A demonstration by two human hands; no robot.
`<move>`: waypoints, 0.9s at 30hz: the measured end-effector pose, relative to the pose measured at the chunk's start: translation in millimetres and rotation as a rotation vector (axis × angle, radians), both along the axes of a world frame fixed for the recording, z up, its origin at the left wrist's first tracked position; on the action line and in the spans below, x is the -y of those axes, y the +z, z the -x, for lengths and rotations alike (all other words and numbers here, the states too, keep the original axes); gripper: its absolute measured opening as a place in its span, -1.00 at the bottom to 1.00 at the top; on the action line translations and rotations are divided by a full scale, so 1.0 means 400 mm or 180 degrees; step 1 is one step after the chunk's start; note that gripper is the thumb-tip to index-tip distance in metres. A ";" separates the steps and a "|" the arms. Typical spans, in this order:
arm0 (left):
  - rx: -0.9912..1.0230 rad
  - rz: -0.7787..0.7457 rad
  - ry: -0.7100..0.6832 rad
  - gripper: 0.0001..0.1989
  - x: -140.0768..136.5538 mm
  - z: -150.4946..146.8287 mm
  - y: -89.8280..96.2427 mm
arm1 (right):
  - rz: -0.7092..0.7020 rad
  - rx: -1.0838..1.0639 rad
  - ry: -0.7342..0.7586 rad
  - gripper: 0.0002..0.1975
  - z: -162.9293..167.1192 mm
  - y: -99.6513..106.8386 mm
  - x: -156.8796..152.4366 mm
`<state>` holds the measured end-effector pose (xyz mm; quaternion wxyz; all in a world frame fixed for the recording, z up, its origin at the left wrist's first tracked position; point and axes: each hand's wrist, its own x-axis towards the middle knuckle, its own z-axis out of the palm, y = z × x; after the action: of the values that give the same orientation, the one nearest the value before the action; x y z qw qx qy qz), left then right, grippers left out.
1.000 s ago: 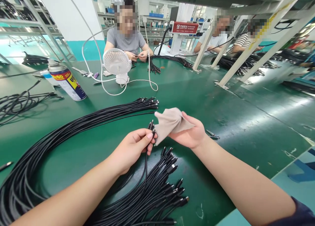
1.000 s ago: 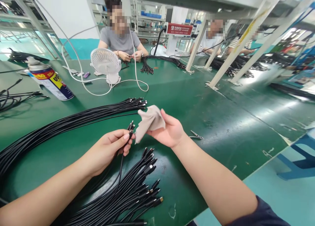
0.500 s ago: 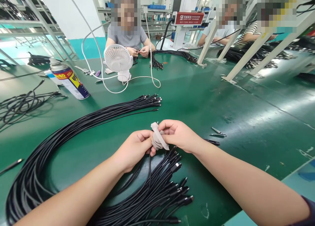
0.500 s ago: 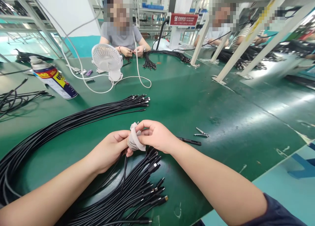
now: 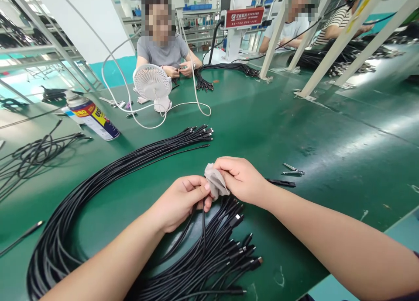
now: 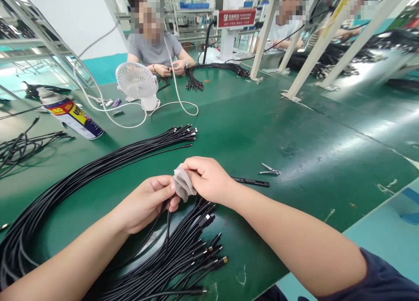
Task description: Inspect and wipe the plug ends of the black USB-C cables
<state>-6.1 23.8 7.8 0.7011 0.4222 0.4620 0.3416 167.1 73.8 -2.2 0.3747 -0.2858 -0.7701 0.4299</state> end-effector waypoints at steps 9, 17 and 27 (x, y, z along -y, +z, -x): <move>0.0193 0.0111 0.0155 -0.63 0.002 -0.003 -0.015 | -0.2018 0.1024 -0.0684 -0.74 0.010 -0.052 0.003; 0.0094 0.0065 0.0372 -0.63 0.000 -0.004 -0.010 | -0.1350 0.0558 -0.1159 -0.77 -0.020 0.004 -0.019; -0.0272 -0.0494 0.0840 -0.70 0.009 -0.009 -0.011 | 0.1495 -0.0170 0.0222 -0.79 0.003 -0.011 0.004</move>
<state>-2.3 20.2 3.3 0.5951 0.4249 0.5152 0.4471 165.9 72.3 -6.6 0.3031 -0.3269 -0.6481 0.6174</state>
